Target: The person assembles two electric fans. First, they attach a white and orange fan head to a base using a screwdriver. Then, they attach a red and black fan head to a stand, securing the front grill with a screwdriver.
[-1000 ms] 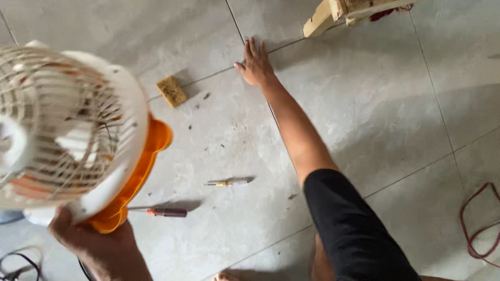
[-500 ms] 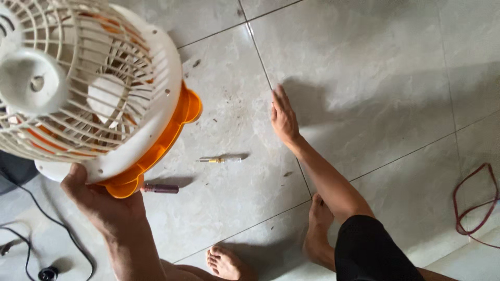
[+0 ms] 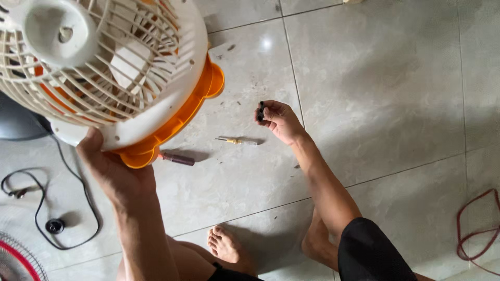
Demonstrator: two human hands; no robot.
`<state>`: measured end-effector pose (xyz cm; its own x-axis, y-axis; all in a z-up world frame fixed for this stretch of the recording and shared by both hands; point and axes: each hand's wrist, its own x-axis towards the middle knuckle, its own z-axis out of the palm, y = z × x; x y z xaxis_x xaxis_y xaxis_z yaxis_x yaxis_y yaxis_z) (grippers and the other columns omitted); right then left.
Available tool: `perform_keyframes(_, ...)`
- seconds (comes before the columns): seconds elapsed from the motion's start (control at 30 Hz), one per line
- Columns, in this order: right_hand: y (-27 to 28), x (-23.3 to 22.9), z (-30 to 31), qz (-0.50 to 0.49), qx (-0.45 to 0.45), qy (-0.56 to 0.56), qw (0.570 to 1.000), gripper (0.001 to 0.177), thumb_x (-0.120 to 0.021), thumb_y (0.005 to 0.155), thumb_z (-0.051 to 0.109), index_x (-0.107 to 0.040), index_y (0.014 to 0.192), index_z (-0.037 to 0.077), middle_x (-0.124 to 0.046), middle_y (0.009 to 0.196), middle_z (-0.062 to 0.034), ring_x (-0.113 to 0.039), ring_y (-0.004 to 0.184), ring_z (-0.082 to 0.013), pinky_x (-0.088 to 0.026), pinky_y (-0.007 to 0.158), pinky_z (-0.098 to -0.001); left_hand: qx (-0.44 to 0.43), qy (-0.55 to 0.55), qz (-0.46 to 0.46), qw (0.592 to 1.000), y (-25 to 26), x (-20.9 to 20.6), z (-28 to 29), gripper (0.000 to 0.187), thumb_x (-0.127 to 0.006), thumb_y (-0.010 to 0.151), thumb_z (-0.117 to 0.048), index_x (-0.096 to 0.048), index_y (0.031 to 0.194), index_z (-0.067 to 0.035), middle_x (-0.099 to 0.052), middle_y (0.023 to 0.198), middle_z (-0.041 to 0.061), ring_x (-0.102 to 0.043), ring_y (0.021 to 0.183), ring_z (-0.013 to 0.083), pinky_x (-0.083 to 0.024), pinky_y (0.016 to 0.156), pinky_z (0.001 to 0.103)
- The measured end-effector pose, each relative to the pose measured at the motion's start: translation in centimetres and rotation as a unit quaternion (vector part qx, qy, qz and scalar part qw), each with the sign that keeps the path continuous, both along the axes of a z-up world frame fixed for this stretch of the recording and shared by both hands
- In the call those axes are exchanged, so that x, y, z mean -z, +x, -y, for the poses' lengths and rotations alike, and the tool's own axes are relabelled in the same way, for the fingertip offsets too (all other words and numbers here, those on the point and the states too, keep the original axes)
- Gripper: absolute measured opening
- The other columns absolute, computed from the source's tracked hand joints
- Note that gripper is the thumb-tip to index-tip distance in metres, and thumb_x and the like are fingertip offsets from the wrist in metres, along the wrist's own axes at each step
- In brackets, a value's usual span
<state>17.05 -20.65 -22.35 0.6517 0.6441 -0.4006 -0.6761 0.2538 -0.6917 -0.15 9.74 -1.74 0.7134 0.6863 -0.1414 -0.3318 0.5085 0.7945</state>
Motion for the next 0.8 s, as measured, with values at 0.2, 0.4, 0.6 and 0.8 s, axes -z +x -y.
perform_keyframes(0.2, -1.9, -9.9, -2.4, 0.03, -0.028, 0.115, 0.993, 0.02, -0.073, 0.098, -0.001, -0.071, 0.117, 0.001, -0.074, 0.103, -0.0134, -0.075, 0.097, -0.0259, -0.065, 0.084, -0.0365, -0.008, -0.002, 0.027, 1.0, -0.9, -0.9, -0.4, 0.057, -0.058, 0.107, -0.033, -0.046, 0.148, 0.003, -0.06, 0.14, 0.013, -0.058, 0.13, 0.0246, -0.047, 0.117, 0.041)
perform_keyframes(0.4, -3.3, -14.4, -2.6, 0.069, -0.025, 0.148, 0.986, 0.017, -0.073, 0.1, 0.001, -0.07, 0.116, -0.001, -0.075, 0.105, -0.0136, -0.075, 0.097, -0.0259, -0.064, 0.085, -0.0373, 0.009, -0.02, 0.049, 0.999, -0.6, -1.4, 0.1, 0.062, -0.059, 0.102, -0.034, -0.044, 0.152, -0.001, -0.058, 0.145, 0.012, -0.058, 0.137, 0.0254, -0.047, 0.12, 0.041)
perform_keyframes(0.6, -2.3, -8.4, -3.9, 0.284, -0.011, -0.153, 0.946, 0.018, -0.068, 0.097, 0.0, -0.067, 0.115, -0.002, -0.074, 0.103, -0.0105, -0.074, 0.095, -0.0198, -0.063, 0.087, -0.0319, -0.008, -0.051, 0.048, 0.998, -0.5, -0.5, 0.1, 0.06, -0.058, 0.099, -0.029, -0.044, 0.148, 0.001, -0.059, 0.141, 0.014, -0.059, 0.13, 0.0254, -0.049, 0.117, 0.041)
perform_keyframes(0.8, -2.1, 4.2, -2.0, 0.546, -0.01, -0.391, 0.741, 0.015, -0.071, 0.094, 0.005, -0.07, 0.109, 0.002, -0.075, 0.1, -0.0123, -0.074, 0.092, -0.0286, -0.058, 0.083, -0.0377, -0.066, 0.003, -0.009, 0.998, -0.2, 0.6, 0.7, 0.055, -0.068, 0.092, -0.013, -0.047, 0.139, 0.007, -0.06, 0.125, 0.018, -0.063, 0.114, 0.0256, -0.055, 0.101, 0.04)
